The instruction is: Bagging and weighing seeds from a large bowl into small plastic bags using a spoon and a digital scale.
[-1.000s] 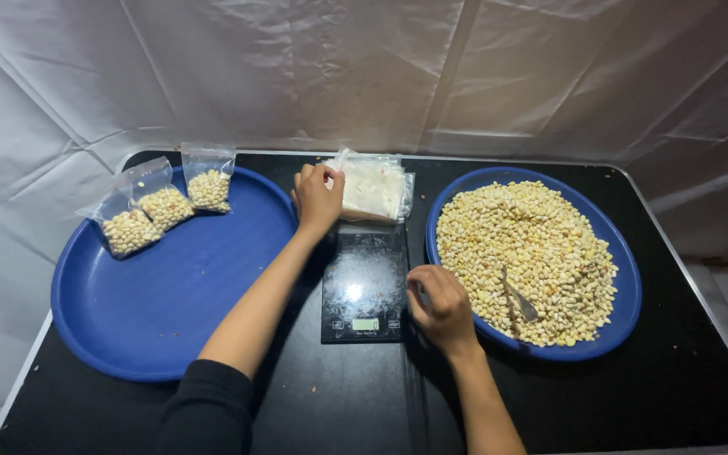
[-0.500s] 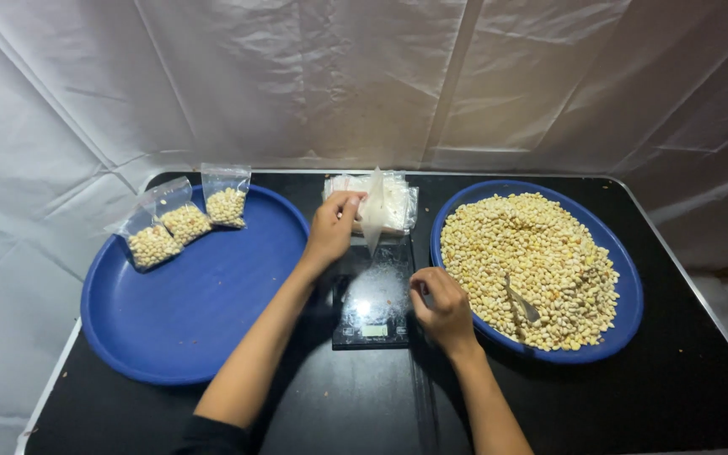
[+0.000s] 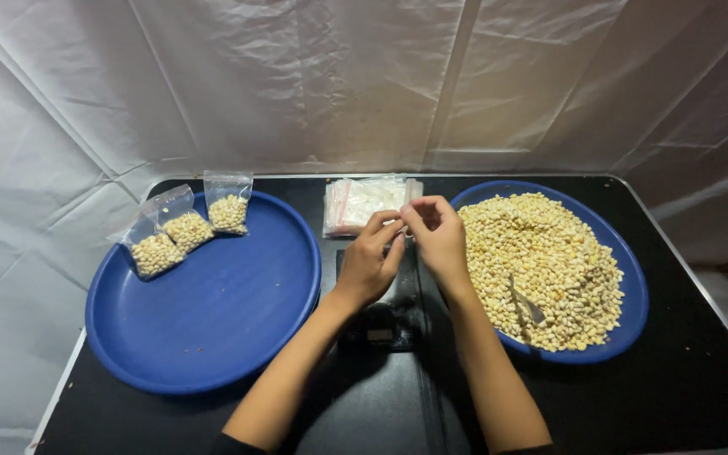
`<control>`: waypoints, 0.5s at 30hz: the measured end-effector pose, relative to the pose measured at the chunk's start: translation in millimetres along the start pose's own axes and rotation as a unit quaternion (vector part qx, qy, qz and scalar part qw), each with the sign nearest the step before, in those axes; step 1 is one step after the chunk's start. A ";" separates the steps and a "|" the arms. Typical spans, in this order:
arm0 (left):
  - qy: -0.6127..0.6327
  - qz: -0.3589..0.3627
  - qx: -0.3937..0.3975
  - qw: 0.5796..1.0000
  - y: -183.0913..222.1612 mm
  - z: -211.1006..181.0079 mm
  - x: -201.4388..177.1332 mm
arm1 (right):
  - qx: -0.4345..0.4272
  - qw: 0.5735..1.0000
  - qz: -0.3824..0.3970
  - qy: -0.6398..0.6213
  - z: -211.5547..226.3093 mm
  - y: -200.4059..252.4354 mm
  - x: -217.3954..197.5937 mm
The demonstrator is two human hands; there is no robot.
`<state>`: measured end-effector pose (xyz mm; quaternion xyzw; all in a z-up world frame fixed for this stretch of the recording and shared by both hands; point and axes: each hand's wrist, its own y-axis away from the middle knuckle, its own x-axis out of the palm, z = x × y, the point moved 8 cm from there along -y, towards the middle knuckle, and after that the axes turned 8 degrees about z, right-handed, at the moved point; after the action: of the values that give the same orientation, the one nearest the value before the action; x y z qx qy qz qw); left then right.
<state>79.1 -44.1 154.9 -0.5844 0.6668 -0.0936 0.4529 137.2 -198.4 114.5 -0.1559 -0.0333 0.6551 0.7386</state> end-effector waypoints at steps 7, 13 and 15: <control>0.028 -0.013 -0.009 0.999 -14.1 3.2 -5.9 | -0.010 0.999 -0.007 -0.050 18.6 -2.8 -11.2; 0.124 -0.092 -0.084 0.984 -24.9 5.3 -19.1 | -0.110 0.994 0.023 -0.003 69.6 12.7 -8.9; 0.238 -0.076 -0.165 0.954 -23.4 13.7 -15.5 | -0.138 0.989 0.028 0.035 84.9 20.0 -9.3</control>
<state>103.7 -32.1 169.9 -0.6606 0.7153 -0.1523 0.1699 95.2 -189.8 191.1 -0.2804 -0.0931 0.6585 0.6922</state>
